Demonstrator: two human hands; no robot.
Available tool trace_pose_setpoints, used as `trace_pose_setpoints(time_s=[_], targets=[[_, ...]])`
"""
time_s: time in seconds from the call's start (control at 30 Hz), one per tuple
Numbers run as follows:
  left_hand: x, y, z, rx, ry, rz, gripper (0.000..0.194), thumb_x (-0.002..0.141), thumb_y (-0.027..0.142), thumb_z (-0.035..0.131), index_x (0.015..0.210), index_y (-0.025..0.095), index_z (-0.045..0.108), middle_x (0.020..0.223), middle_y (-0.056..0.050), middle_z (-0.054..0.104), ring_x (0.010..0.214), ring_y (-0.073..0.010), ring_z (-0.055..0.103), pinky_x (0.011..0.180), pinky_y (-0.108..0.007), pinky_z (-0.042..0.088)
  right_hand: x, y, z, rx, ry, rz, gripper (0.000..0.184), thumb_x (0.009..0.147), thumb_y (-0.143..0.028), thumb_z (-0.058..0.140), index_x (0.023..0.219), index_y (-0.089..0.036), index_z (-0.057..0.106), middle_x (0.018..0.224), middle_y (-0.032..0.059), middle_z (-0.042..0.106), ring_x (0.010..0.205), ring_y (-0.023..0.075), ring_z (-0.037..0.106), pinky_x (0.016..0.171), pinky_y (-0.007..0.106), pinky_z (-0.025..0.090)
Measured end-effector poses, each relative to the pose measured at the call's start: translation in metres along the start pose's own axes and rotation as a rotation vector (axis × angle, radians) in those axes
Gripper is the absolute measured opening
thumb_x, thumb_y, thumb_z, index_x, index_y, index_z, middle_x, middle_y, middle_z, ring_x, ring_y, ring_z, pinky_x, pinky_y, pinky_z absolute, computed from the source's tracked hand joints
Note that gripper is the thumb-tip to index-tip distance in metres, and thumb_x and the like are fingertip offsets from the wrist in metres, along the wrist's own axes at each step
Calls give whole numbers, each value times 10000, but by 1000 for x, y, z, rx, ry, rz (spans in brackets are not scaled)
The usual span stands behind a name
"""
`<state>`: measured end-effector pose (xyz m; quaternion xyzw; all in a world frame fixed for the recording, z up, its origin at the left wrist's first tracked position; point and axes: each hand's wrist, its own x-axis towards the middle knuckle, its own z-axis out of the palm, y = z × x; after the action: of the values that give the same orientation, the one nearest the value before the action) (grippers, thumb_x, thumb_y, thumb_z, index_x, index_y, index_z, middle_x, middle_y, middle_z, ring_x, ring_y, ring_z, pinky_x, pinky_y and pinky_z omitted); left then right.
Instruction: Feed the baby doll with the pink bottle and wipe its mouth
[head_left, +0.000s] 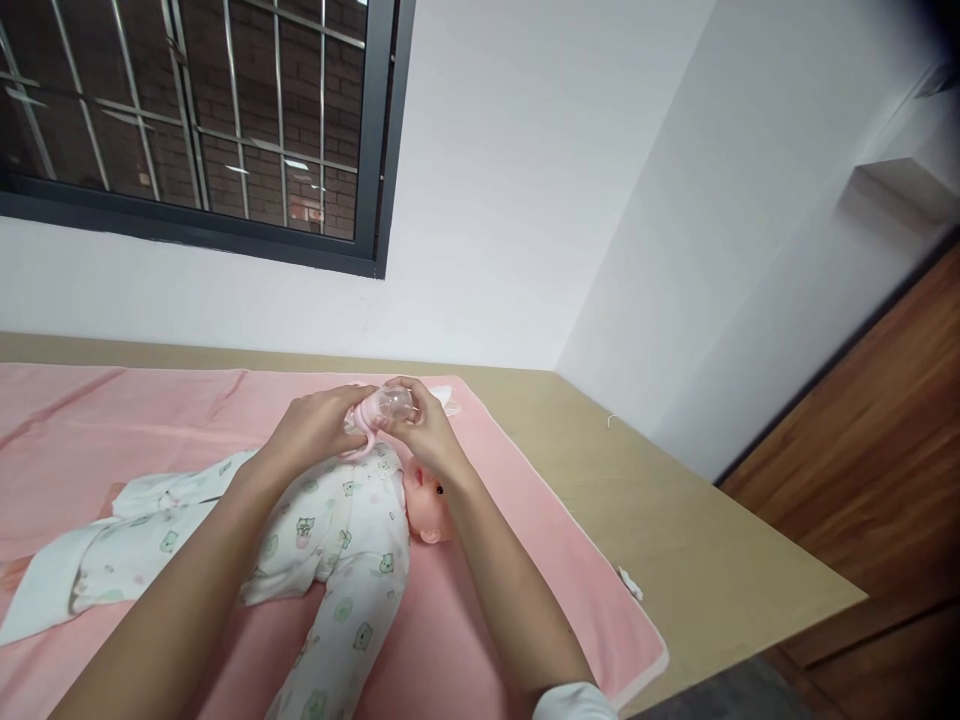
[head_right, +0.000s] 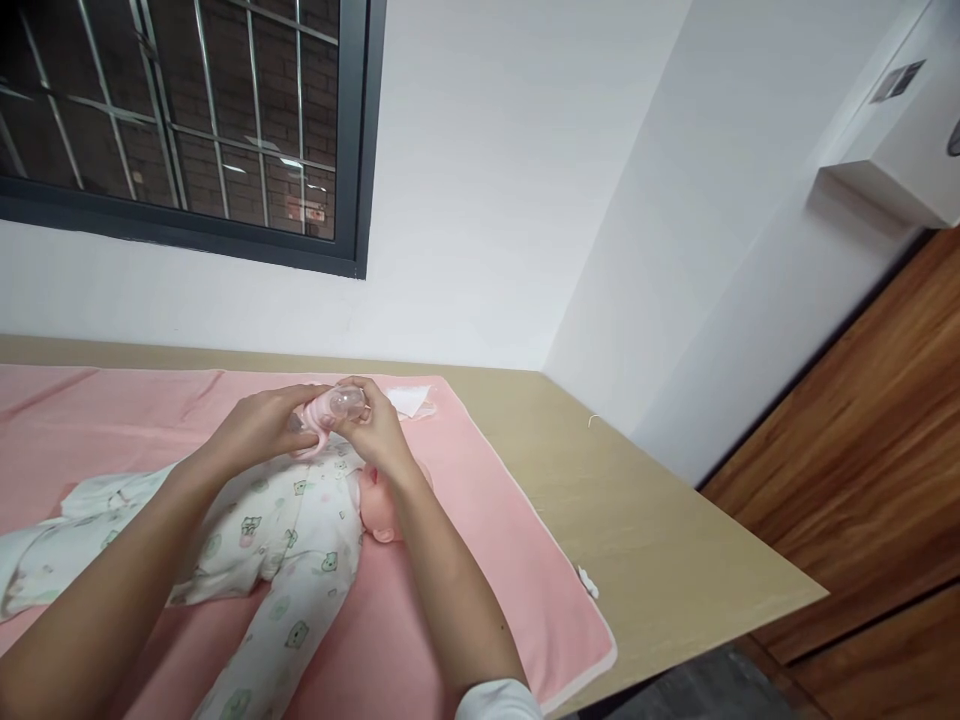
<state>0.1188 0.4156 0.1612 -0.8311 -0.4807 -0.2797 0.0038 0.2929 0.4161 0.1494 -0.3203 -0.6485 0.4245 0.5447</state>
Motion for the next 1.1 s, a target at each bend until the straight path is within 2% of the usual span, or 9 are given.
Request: trace_pose_setpoints(time_s=[0.23, 0.43, 0.53, 0.6, 0.7, 0.8, 0.93, 1.03, 1.1], targets=[[0, -6, 1, 2, -4, 23, 586, 691, 236, 568, 1267, 342, 588, 1197, 45, 676, 816, -215, 674, 636, -269, 427, -2, -4, -5, 27, -32, 30, 501, 571, -319, 811, 1005, -217, 584, 1007, 23, 621, 893, 173, 599, 814, 313, 511], [1, -7, 2, -28, 2, 8, 613, 691, 254, 567, 1299, 335, 572, 1164, 31, 691, 938, -248, 663, 671, -273, 436, -1, -4, -3, 34, -27, 5, 517, 604, -338, 795, 1057, -233, 570, 1122, 34, 605, 948, 176, 606, 862, 323, 507], [2, -12, 1, -66, 15, -23, 626, 673, 250, 569, 1296, 316, 570, 1216, 20, 669, 1024, -256, 642, 743, -279, 452, 1, -8, -6, 20, 33, -33, 544, 606, -358, 795, 1078, -240, 553, 1113, 30, 604, 974, 177, 600, 893, 330, 499], [2, -21, 0, -98, 45, -68, 592, 668, 267, 575, 1259, 299, 588, 1240, 16, 656, 1054, -257, 631, 792, -284, 456, 3, -12, -16, -14, 110, -67, 546, 628, -362, 776, 1108, -247, 544, 1088, 25, 610, 979, 175, 596, 902, 332, 494], [1, -41, -4, -139, 81, -185, 508, 682, 308, 573, 1188, 272, 590, 1126, -1, 694, 1005, -266, 636, 757, -294, 459, 8, -12, -46, -94, 215, -93, 579, 659, -342, 736, 1192, -254, 529, 1128, 33, 599, 1024, 180, 585, 923, 336, 482], [0, -64, -6, -135, 88, -328, 476, 697, 369, 587, 1159, 258, 548, 1060, -36, 693, 952, -289, 630, 694, -310, 447, 14, 10, -88, -284, 349, -45, 663, 670, -315, 696, 1292, -241, 479, 1235, 69, 555, 1098, 210, 560, 957, 367, 466], [-5, -89, -3, -100, 63, -435, 475, 743, 482, 577, 1142, 238, 496, 1090, -86, 664, 945, -306, 611, 700, -339, 442, 12, 70, -138, -633, 529, 167, 646, 693, -257, 619, 1312, -177, 451, 1268, 140, 542, 1132, 261, 552, 999, 431, 432], [-12, -100, -1, -97, 18, -463, 448, 778, 459, 542, 1146, 210, 483, 1024, -78, 664, 926, -299, 614, 704, -333, 446, 1, 112, -157, -771, 566, 300, 610, 706, -240, 585, 1297, -151, 464, 1255, 163, 537, 1167, 281, 533, 985, 420, 437], [-17, -105, 0, -99, -3, -494, 446, 790, 449, 530, 1157, 201, 475, 991, -60, 658, 920, -295, 621, 704, -323, 450, -6, 132, -163, -851, 575, 356, 600, 727, -226, 547, 1315, -147, 458, 1266, 169, 524, 1142, 281, 550, 958, 407, 450]])
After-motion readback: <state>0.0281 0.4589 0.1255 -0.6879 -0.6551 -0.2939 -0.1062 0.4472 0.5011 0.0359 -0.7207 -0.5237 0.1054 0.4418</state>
